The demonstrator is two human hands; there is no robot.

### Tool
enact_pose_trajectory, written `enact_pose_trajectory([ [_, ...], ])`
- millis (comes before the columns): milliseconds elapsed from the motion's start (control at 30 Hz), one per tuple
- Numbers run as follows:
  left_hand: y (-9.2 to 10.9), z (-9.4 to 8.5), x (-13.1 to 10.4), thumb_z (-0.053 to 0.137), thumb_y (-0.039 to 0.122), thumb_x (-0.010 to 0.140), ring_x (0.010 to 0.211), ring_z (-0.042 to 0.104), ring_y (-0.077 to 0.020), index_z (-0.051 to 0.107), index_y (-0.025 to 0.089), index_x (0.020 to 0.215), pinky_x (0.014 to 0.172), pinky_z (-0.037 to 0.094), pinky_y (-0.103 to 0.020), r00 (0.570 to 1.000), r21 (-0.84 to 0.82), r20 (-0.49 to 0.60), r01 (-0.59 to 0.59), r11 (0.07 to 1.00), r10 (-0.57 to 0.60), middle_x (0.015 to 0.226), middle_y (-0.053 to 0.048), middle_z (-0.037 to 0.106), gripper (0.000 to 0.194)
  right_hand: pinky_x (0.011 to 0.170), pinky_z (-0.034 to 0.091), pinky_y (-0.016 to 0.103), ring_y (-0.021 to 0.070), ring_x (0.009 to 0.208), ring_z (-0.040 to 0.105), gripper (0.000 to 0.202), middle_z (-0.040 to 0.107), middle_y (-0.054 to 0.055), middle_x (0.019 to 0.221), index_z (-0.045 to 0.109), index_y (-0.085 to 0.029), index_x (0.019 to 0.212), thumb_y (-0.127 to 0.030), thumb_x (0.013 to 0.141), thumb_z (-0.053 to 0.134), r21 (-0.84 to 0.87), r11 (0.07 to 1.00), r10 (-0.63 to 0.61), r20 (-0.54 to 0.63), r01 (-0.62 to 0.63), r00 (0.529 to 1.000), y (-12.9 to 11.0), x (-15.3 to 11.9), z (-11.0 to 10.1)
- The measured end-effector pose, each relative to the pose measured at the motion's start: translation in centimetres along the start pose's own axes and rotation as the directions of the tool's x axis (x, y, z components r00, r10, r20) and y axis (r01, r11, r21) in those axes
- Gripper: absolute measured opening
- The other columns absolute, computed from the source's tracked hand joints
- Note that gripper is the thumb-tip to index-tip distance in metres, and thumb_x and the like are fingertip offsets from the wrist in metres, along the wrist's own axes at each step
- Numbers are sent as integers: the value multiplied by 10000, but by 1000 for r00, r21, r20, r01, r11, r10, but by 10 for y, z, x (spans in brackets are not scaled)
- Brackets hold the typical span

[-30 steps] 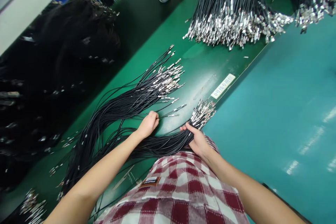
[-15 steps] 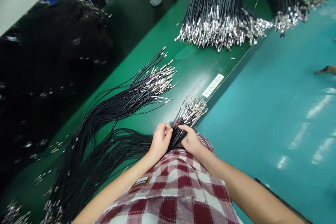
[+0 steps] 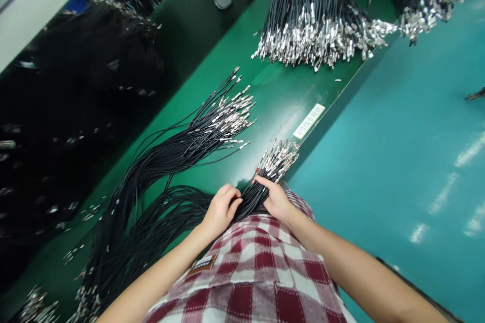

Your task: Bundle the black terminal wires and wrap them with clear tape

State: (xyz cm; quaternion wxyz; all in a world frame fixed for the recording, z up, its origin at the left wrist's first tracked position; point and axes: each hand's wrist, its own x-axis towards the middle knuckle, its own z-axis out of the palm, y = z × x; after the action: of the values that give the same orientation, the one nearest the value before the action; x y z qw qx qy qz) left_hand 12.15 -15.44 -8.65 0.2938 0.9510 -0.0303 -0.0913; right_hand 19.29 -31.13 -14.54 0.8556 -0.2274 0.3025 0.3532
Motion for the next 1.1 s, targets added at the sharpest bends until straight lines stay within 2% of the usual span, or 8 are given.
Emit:
enact_pose_trajectory([
  [167, -11, 2, 17, 489, 245, 955, 806, 561, -200, 558, 202, 821, 743, 467, -327, 990, 39, 134, -56, 998, 50, 813, -39, 595, 157, 714, 583, 259, 170, 755, 668, 231, 725, 16, 836, 719, -181, 838, -165, 651, 852, -36, 999, 36, -43, -38, 998, -2, 0, -7],
  [333, -74, -27, 65, 555, 170, 906, 1014, 561, -263, 564, 177, 982, 878, 455, -406, 985, 323, -113, 161, 933, -131, 1035, -106, 613, 76, 733, 594, 274, 173, 739, 661, 229, 687, 23, 748, 690, -173, 769, -238, 654, 878, -25, 999, 35, -11, -36, 999, 1, -1, -8],
  [433, -91, -28, 67, 515, 132, 914, 903, 590, -234, 559, 181, 912, 826, 472, -375, 986, 364, -13, 160, 918, -166, 926, -82, 611, 66, 658, 583, 246, 155, 693, 645, 309, 676, 0, 729, 710, -189, 886, -202, 632, 887, -21, 1000, -15, -37, 14, 999, 1, -1, -2],
  [600, -42, 6, 19, 393, 246, 997, 830, 586, -174, 554, 204, 951, 774, 490, -293, 1000, 22, 7, -21, 1000, 21, 896, -53, 601, 173, 638, 565, 224, 130, 699, 639, 411, 723, 8, 989, 715, -202, 1010, -120, 626, 834, -68, 998, -10, -105, 3, 994, -4, 2, 1],
  [733, -11, 19, 5, 384, 248, 994, 786, 563, -186, 557, 201, 892, 752, 477, -320, 1000, 8, -6, -7, 1000, 7, 846, -54, 583, 206, 608, 548, 196, 118, 677, 618, 294, 711, -29, 853, 715, -204, 916, -111, 644, 773, -108, 993, 39, -52, -44, 998, -7, 3, -3],
  [900, -18, 7, 14, 443, 217, 966, 795, 563, -197, 537, 202, 830, 764, 461, -330, 995, 29, -70, 70, 997, -68, 803, -40, 590, 166, 820, 600, 303, 220, 1001, 658, 270, 731, 29, 989, 683, -203, 816, -103, 591, 793, -76, 996, 32, -84, -38, 996, -4, 2, -2],
  [1000, -21, 6, 18, 465, 200, 952, 797, 566, -201, 554, 198, 818, 774, 457, -331, 999, 73, 36, -43, 996, 40, 793, -40, 597, 161, 810, 609, 310, 219, 981, 668, 296, 726, 41, 1011, 691, -194, 859, -162, 615, 854, -86, 996, 24, -93, -32, 995, -1, 3, -3],
  [1100, -31, -1, 29, 479, 247, 963, 787, 574, -192, 574, 207, 814, 758, 457, -310, 966, 62, 177, -200, 978, 186, 785, -31, 607, 181, 748, 620, 306, 211, 896, 680, 314, 726, 29, 935, 690, -197, 840, -197, 604, 897, -103, 994, 22, -105, -32, 994, 1, 4, -5],
])
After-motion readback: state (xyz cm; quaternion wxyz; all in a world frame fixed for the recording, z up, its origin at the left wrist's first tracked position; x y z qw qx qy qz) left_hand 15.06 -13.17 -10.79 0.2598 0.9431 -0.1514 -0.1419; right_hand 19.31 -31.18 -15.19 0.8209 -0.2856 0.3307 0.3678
